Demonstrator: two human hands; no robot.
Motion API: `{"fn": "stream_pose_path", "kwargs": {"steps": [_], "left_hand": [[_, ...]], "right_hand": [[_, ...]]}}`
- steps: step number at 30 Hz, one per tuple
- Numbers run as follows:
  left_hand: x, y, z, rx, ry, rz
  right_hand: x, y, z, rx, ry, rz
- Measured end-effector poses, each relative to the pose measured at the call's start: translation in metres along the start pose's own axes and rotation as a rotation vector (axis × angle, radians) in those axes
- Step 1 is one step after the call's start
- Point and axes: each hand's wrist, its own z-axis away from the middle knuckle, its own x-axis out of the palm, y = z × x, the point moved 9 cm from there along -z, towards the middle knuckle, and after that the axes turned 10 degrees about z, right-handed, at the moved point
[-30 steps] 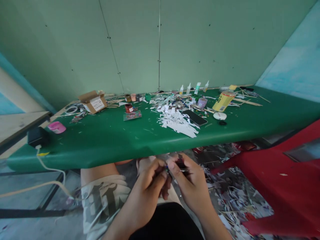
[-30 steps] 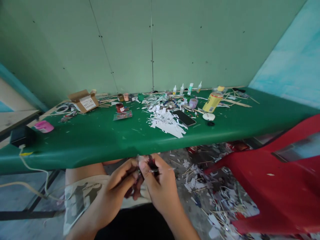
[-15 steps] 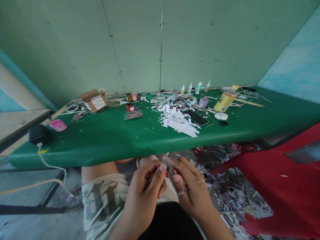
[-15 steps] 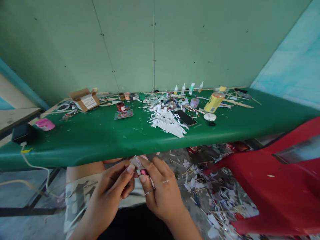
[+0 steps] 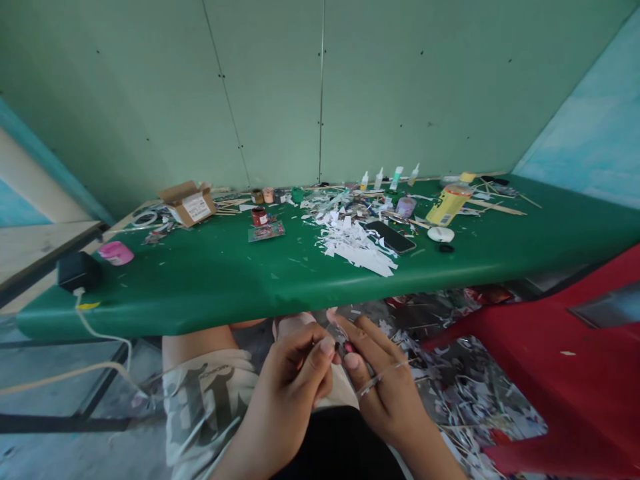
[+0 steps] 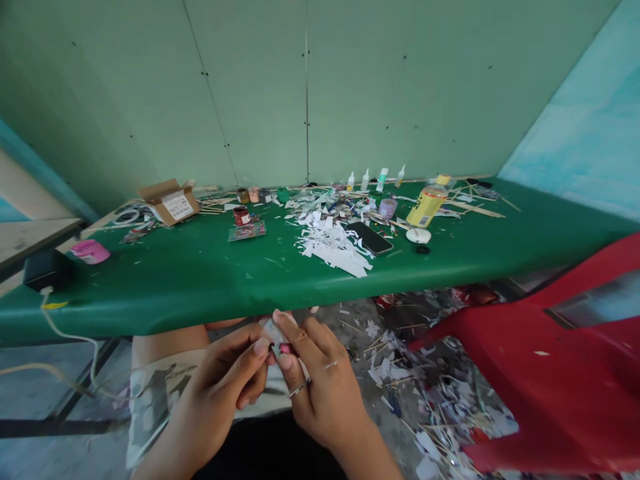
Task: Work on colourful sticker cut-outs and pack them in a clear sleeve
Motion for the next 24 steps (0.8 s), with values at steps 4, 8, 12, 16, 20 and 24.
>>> {"fn": "stream_pose_path", "kwargs": {"steps": [4, 8, 12, 16, 20, 24], "left_hand": [[-0.002, -0.007, -0.001, -0.028, -0.013, 0.022], [0.000, -0.005, -0.005, -0.024, -0.033, 0.059], [0.004, -0.006, -0.007, -0.059, -0.048, 0.128], [0.002, -0.006, -0.007, -0.044, -0.047, 0.087], [-0.002, -0.007, -0.007, -0.044, -0.064, 0.007], [0.009, -0.018, 0.001, -0.173, -0.181, -0.061]], "right_hand": [[-0.004, -0.001, 0.000, -0.008, 0.029, -0.001], [-0.009, 0.000, 0.000, 0.003, 0.089, -0.012], [-0.009, -0.001, 0.001, 0.005, 0.111, -0.027], [-0.008, -0.001, -0.001, 0.016, 0.111, -0.040], [-0.006, 0.004, -0.005, 0.048, 0.102, -0.051], [-0.004, 0.038, -0.007, 0.269, 0.105, -0.153]]}}
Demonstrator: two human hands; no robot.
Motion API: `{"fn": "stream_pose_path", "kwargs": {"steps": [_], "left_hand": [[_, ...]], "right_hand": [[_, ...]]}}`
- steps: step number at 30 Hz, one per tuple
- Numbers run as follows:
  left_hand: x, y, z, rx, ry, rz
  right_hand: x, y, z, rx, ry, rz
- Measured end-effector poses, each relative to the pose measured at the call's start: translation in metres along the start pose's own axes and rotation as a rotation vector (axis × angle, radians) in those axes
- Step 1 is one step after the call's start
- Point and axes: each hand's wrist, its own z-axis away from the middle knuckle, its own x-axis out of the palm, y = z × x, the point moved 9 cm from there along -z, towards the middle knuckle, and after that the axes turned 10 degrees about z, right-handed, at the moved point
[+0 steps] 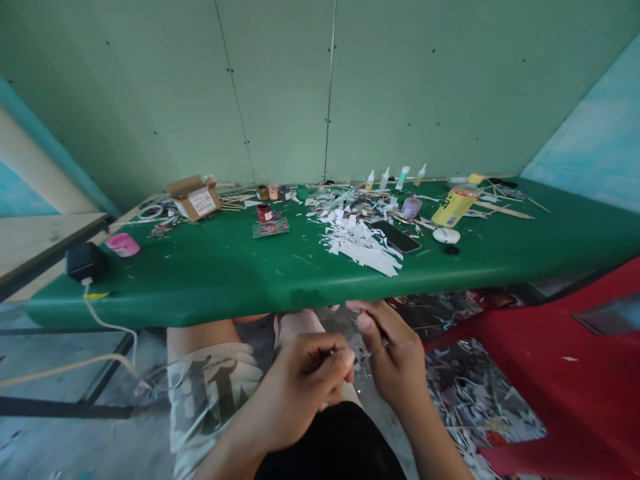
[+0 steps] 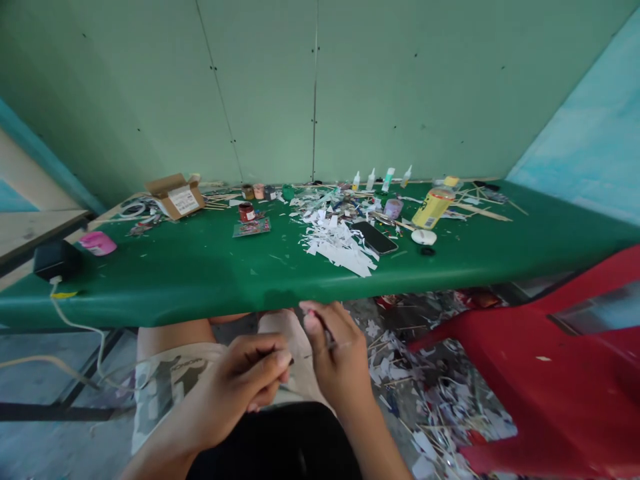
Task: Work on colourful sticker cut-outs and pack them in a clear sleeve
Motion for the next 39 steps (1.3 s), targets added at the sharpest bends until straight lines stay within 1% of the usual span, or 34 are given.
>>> {"fn": "stream_pose_path", "kwargs": {"steps": [2, 3, 4, 6, 7, 8, 9, 10, 11, 13, 14, 15, 17, 18, 20, 21, 23, 26, 28, 30, 31, 33, 37, 39], "left_hand": [[0.006, -0.004, 0.002, -0.030, -0.020, -0.029], [0.006, -0.006, 0.002, -0.030, -0.006, -0.062], [0.005, -0.007, 0.002, -0.024, 0.020, -0.103], [-0.001, -0.010, -0.001, -0.020, 0.071, -0.208], [-0.005, -0.011, -0.003, -0.016, 0.090, -0.254], [-0.010, -0.012, -0.006, -0.009, 0.104, -0.286], [-0.015, -0.012, -0.008, 0.000, 0.112, -0.301], [-0.021, -0.011, -0.011, 0.011, 0.120, -0.297], [-0.028, -0.010, -0.015, 0.024, 0.130, -0.273], [-0.042, -0.009, -0.021, 0.048, 0.163, -0.146], [-0.049, -0.009, -0.025, 0.060, 0.184, -0.048], [-0.055, -0.009, -0.027, 0.079, 0.225, 0.070], [-0.068, -0.007, -0.029, 0.184, 0.367, 0.296], [-0.072, -0.005, -0.029, 0.244, 0.430, 0.373], [-0.067, 0.001, -0.030, 0.328, 0.438, 0.372], [-0.064, 0.005, -0.029, 0.355, 0.440, 0.319], [-0.062, 0.019, -0.025, 0.429, 0.486, 0.125], [-0.064, 0.040, -0.017, 0.514, 0.555, -0.158], [-0.066, 0.047, -0.015, 0.532, 0.564, -0.246], [-0.067, 0.050, -0.015, 0.531, 0.561, -0.294], [-0.066, 0.051, -0.015, 0.532, 0.559, -0.314], [-0.064, 0.052, -0.015, 0.542, 0.552, -0.341], [-0.060, 0.056, -0.013, 0.574, 0.529, -0.368], [-0.060, 0.057, -0.013, 0.583, 0.513, -0.374]], "right_hand": [[0.001, 0.019, -0.002, 0.145, -0.041, -0.097], [0.003, 0.025, -0.002, 0.192, -0.086, -0.159], [0.007, 0.027, -0.001, 0.218, -0.153, -0.224], [0.020, 0.022, 0.003, 0.226, -0.328, -0.334], [0.026, 0.019, 0.006, 0.228, -0.405, -0.362], [0.031, 0.018, 0.009, 0.233, -0.456, -0.367], [0.033, 0.019, 0.010, 0.251, -0.464, -0.356], [0.034, 0.023, 0.010, 0.282, -0.426, -0.340], [0.032, 0.029, 0.009, 0.321, -0.354, -0.335], [0.030, 0.041, 0.010, 0.398, -0.214, -0.371], [0.032, 0.045, 0.012, 0.430, -0.181, -0.412], [0.038, 0.045, 0.015, 0.451, -0.187, -0.461], [0.055, 0.038, 0.021, 0.467, -0.283, -0.573], [0.063, 0.030, 0.025, 0.469, -0.343, -0.635], [0.075, 0.014, 0.031, 0.459, -0.425, -0.746], [0.077, 0.008, 0.032, 0.448, -0.444, -0.777], [0.079, -0.001, 0.034, 0.437, -0.465, -0.831], [0.077, -0.004, 0.034, 0.435, -0.503, -0.819], [0.072, -0.004, 0.030, 0.372, -0.508, -0.688], [0.068, -0.007, 0.024, 0.272, -0.491, -0.542], [0.068, -0.009, 0.022, 0.231, -0.486, -0.505], [0.071, -0.011, 0.021, 0.195, -0.490, -0.498], [0.082, -0.012, 0.025, 0.184, -0.513, -0.546], [0.082, -0.012, 0.024, 0.166, -0.484, -0.574]]}}
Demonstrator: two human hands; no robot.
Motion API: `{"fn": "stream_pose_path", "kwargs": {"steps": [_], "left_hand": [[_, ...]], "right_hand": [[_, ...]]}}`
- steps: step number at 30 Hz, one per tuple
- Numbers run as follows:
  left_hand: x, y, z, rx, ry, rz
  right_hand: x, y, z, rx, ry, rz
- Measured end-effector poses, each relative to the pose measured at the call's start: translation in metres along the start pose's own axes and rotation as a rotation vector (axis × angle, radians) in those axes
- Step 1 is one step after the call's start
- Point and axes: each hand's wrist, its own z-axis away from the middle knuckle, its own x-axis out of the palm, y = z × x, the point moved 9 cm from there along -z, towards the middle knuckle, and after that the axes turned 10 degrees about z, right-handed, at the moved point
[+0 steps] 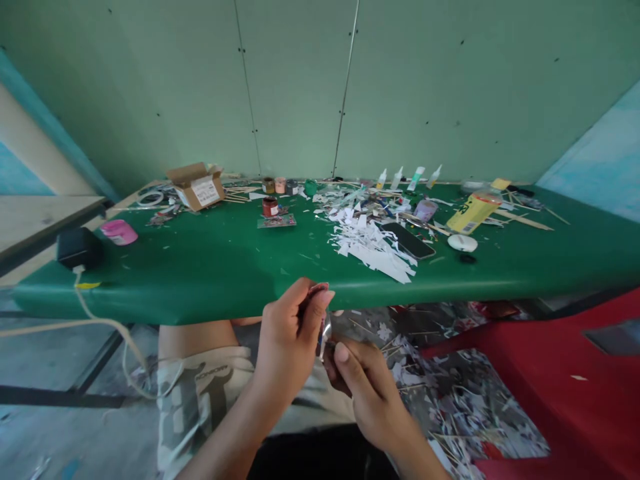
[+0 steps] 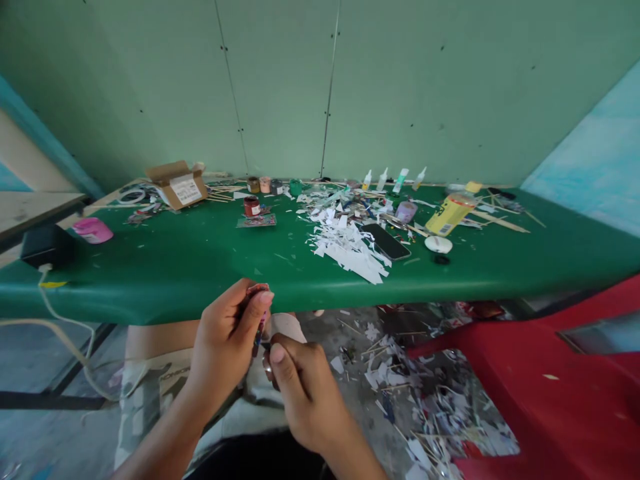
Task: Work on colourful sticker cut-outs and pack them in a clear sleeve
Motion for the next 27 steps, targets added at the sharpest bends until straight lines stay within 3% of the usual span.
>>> {"fn": "stream_pose_path", "kwargs": {"steps": [4, 13, 20, 27], "left_hand": [[-0.002, 0.003, -0.001, 0.022, -0.009, -0.008], [0.007, 0.021, 0.002, 0.061, -0.074, -0.015], [0.013, 0.021, 0.007, -0.057, -0.134, 0.032], [0.017, 0.019, 0.009, -0.086, -0.170, 0.034]], "right_hand": [[-0.010, -0.007, -0.002, -0.084, 0.093, 0.011], [-0.012, -0.027, 0.002, -0.197, 0.105, 0.243], [-0.011, -0.034, 0.006, -0.203, 0.009, 0.377], [-0.009, -0.033, 0.008, -0.217, -0.084, 0.391]]}}
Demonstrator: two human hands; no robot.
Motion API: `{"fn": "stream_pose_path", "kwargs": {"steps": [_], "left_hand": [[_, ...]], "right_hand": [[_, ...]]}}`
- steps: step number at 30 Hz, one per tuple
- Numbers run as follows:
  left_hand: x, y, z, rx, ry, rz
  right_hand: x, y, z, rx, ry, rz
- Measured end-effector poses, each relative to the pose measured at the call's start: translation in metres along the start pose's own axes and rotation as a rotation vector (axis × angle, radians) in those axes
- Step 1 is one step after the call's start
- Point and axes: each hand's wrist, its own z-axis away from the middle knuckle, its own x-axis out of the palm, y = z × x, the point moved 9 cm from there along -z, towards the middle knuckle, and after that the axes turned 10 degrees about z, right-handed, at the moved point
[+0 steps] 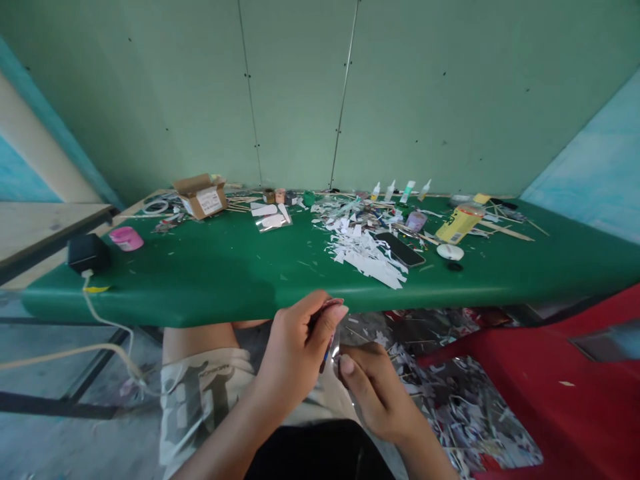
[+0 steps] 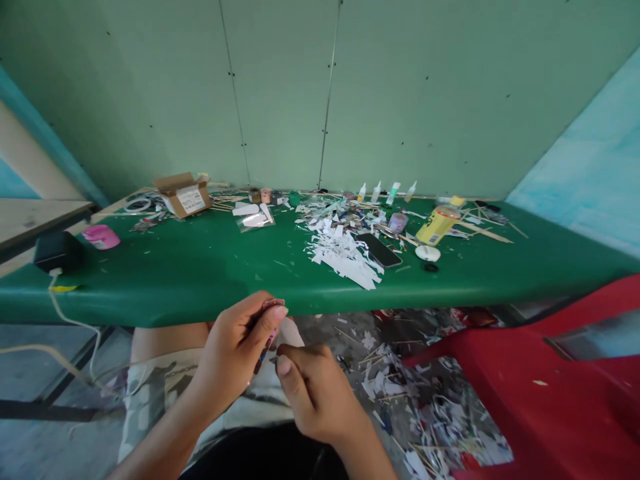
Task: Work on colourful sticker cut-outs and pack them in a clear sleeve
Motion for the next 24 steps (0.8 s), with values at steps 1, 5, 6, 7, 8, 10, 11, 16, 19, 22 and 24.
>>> {"fn": "stream_pose_path", "kwargs": {"steps": [1, 5, 6, 7, 8, 10, 11, 16, 19, 22, 24], "left_hand": [[0.001, -0.001, 0.000, -0.002, -0.006, -0.016], [0.003, -0.006, 0.003, -0.034, -0.027, -0.095], [0.003, -0.008, 0.003, -0.053, -0.029, -0.093], [0.004, -0.011, 0.003, -0.068, -0.029, -0.081], [0.004, -0.013, 0.003, -0.076, -0.026, -0.067], [0.005, -0.017, 0.000, -0.076, -0.013, -0.034], [0.005, -0.019, -0.002, -0.072, 0.000, -0.015], [-0.004, -0.030, -0.021, -0.064, 0.094, 0.152], [-0.014, -0.040, -0.026, -0.118, 0.182, 0.298], [-0.021, -0.045, -0.021, -0.156, 0.264, 0.396], [-0.023, -0.043, -0.015, -0.156, 0.292, 0.372]], "right_hand": [[0.001, 0.000, 0.001, -0.009, -0.012, 0.004], [0.004, -0.001, 0.003, -0.035, -0.054, 0.019], [0.006, -0.001, 0.004, -0.042, -0.070, 0.024], [0.007, -0.002, 0.004, -0.047, -0.087, 0.029], [0.008, -0.003, 0.005, -0.051, -0.101, 0.032], [0.010, -0.003, 0.006, -0.052, -0.118, 0.041], [0.011, -0.002, 0.007, -0.050, -0.133, 0.050], [0.006, 0.022, 0.010, 0.080, -0.119, 0.201], [-0.030, 0.053, 0.016, 0.361, 0.159, 0.404], [-0.053, 0.057, 0.023, 0.443, 0.358, 0.344], [-0.054, 0.047, 0.022, 0.373, 0.408, 0.169]]}}
